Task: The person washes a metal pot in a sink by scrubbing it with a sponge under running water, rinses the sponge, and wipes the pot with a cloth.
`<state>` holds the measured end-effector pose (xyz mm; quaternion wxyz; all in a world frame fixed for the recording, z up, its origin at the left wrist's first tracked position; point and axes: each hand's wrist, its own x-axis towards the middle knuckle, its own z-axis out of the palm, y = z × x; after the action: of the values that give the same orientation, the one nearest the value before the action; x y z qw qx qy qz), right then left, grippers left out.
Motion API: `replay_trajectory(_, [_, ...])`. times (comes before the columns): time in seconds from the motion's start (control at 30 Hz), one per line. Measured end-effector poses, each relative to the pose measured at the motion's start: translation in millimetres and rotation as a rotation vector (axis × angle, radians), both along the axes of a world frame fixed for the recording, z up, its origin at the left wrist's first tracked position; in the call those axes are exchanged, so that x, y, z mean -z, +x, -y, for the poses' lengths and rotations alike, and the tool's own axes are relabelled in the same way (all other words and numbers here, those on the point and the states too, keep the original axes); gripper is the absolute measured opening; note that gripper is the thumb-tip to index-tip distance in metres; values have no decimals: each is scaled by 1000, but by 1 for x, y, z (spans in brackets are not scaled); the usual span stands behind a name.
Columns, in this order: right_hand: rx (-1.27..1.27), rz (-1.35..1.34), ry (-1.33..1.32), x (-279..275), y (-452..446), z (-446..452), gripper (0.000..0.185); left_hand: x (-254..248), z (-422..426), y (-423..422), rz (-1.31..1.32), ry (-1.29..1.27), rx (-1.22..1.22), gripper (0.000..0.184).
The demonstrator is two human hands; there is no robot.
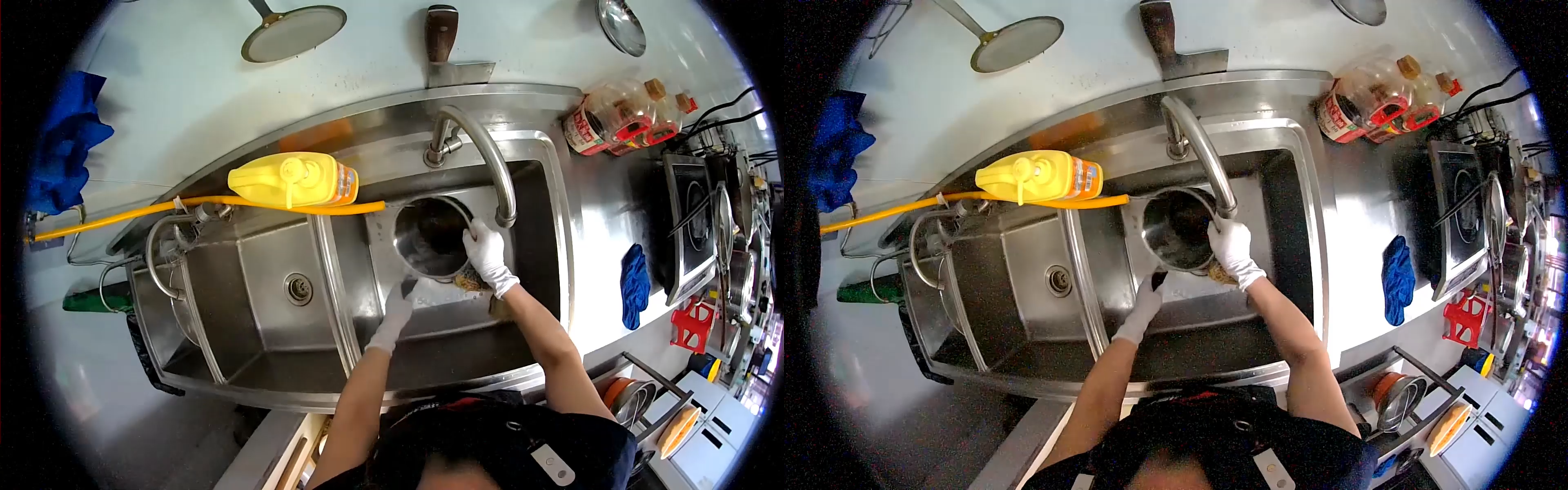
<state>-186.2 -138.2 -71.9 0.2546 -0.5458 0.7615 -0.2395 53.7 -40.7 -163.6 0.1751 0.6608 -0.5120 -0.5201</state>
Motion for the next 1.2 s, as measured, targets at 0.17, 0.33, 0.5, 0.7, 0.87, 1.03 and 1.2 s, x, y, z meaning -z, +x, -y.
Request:
replay_trajectory(0.17, [72,-106,165,-25,-17,23,22,-18,30,-26,-118,366,242,37])
replay_trajectory(0.33, [-52,-140,112,35,-43,27,30,-32,22,-28,-540,775,138,37])
replay_trajectory(0.5, [-100,329,153,56,-55,48,29,-78,28,-28,-1083,919,-100,31])
replay_trajectory(0.7, [8,107,344,72,-61,-23,32,-106,39,-14,-1033,889,-336,20])
replay_trajectory(0.87, [-619,-562,549,110,-28,-96,61,-120,33,-24,-366,604,-166,12])
replay_trajectory(1.03, [-627,-512,526,156,-26,-109,50,-94,11,-26,74,413,-91,20])
replay_trajectory(1.2, [-83,-66,601,127,-14,-60,43,-105,-12,-31,503,169,98,28])
